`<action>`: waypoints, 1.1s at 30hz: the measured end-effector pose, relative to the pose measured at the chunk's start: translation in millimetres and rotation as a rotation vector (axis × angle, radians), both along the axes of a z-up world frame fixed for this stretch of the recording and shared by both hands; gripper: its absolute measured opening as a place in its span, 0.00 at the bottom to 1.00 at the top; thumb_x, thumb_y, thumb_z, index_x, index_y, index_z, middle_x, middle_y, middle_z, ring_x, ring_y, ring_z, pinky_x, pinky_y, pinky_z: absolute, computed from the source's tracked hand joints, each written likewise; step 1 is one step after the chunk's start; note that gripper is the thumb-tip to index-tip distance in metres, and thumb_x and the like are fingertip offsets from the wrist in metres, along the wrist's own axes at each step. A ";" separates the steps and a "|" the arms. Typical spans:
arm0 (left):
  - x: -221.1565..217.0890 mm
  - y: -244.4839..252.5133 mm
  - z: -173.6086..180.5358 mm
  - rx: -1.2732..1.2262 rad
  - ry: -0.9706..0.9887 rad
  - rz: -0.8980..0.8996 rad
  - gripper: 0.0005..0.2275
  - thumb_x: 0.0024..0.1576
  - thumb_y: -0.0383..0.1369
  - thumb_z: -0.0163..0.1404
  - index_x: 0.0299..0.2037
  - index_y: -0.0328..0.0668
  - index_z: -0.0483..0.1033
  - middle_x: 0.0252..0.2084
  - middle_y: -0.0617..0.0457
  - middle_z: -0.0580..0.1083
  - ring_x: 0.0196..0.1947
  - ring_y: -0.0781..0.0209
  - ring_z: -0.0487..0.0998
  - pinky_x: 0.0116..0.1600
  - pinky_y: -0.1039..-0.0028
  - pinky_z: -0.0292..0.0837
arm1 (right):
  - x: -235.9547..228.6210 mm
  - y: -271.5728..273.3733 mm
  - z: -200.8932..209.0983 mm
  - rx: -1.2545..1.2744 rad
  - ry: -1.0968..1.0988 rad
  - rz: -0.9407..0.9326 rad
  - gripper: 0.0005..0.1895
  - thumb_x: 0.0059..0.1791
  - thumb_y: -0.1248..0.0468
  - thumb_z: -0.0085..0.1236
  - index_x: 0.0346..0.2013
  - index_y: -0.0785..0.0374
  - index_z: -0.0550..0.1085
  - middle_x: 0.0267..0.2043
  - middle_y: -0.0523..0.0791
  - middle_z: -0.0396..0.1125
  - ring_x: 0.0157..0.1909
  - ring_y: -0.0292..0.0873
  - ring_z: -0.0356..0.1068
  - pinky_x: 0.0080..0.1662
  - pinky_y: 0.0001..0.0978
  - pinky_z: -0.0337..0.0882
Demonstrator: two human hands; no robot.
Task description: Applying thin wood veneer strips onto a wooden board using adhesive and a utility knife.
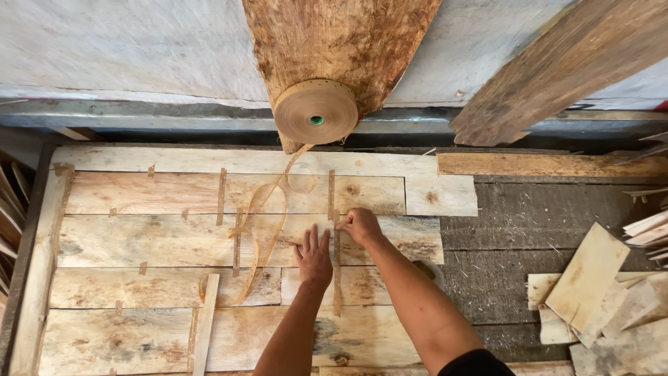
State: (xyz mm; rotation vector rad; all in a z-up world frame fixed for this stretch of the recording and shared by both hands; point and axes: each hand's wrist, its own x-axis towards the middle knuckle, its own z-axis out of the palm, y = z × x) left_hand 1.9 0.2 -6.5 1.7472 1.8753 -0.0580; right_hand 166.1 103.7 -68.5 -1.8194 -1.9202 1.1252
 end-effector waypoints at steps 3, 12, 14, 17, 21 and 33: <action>-0.5 -6.1 -10.1 0.021 -0.020 0.004 0.34 0.57 0.22 0.46 0.75 0.58 0.50 0.80 0.52 0.40 0.79 0.48 0.39 0.74 0.37 0.37 | -12.8 12.0 35.3 -0.152 -0.281 0.006 0.29 0.44 0.42 0.70 0.19 0.63 0.71 0.22 0.48 0.71 0.26 0.46 0.72 0.33 0.39 0.75; 0.4 -2.7 -0.1 0.029 0.004 -0.002 0.34 0.57 0.23 0.46 0.75 0.58 0.51 0.80 0.52 0.40 0.79 0.49 0.40 0.74 0.37 0.37 | -17.6 35.6 33.1 -0.155 -0.424 0.068 0.32 0.39 0.37 0.74 0.26 0.66 0.79 0.28 0.50 0.73 0.33 0.48 0.73 0.43 0.41 0.76; 0.1 -2.5 -0.6 0.030 -0.005 -0.001 0.34 0.57 0.23 0.46 0.75 0.58 0.51 0.80 0.52 0.40 0.79 0.49 0.39 0.74 0.37 0.37 | -14.9 35.6 15.9 -0.200 -0.345 0.028 0.26 0.40 0.39 0.69 0.30 0.59 0.80 0.27 0.47 0.75 0.33 0.46 0.75 0.42 0.41 0.77; -0.8 1.3 -2.1 0.012 -0.006 -0.014 0.35 0.56 0.22 0.46 0.75 0.57 0.49 0.80 0.51 0.38 0.79 0.48 0.37 0.74 0.37 0.35 | -13.4 39.4 12.6 -0.243 -0.306 0.000 0.23 0.43 0.39 0.63 0.33 0.55 0.82 0.28 0.43 0.77 0.32 0.42 0.78 0.42 0.39 0.78; -0.5 -4.6 -1.9 0.008 -0.035 0.003 0.34 0.57 0.21 0.44 0.75 0.58 0.49 0.80 0.52 0.38 0.79 0.49 0.37 0.75 0.38 0.35 | -8.6 41.5 -5.6 -0.198 -0.337 -0.010 0.24 0.48 0.38 0.60 0.34 0.56 0.82 0.26 0.46 0.75 0.29 0.41 0.77 0.40 0.38 0.79; 1.4 0.2 -1.7 -0.005 -0.003 0.025 0.34 0.58 0.22 0.45 0.75 0.60 0.50 0.80 0.54 0.40 0.79 0.51 0.39 0.75 0.37 0.37 | -15.0 -5.5 21.8 0.078 -0.120 -0.058 0.25 0.40 0.50 0.74 0.28 0.66 0.70 0.26 0.50 0.69 0.30 0.48 0.74 0.36 0.45 0.75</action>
